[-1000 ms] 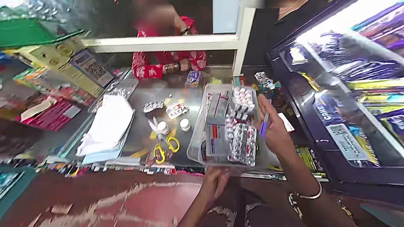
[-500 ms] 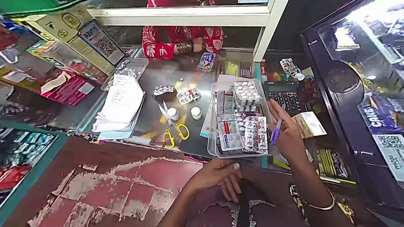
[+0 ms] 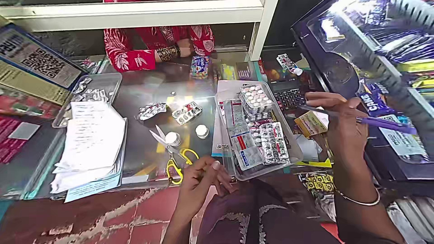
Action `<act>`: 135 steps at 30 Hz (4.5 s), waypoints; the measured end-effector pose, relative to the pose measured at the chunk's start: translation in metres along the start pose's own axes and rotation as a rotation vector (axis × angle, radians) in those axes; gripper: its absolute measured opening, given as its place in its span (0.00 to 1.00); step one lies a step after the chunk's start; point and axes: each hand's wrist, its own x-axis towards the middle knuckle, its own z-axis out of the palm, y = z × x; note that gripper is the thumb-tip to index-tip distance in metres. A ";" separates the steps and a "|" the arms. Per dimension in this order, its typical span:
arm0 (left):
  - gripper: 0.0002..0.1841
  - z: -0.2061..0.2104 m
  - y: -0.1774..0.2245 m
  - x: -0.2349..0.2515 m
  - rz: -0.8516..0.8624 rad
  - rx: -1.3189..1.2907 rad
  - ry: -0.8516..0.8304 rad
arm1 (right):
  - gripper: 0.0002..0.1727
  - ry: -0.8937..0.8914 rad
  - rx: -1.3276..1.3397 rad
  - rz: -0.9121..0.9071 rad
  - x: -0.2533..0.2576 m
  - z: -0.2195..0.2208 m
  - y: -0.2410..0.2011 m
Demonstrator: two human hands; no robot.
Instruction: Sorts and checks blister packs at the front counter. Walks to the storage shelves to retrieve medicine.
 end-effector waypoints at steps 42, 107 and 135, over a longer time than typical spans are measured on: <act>0.10 -0.013 0.043 0.052 0.333 0.153 0.490 | 0.12 -0.716 -0.490 -0.163 0.016 0.043 -0.035; 0.14 0.011 -0.011 -0.017 -0.468 -1.019 0.601 | 0.56 -0.723 -1.093 0.151 0.041 0.095 -0.037; 0.25 0.008 -0.022 0.010 -0.426 -0.869 0.679 | 0.48 -0.284 -0.823 0.391 -0.102 -0.056 -0.044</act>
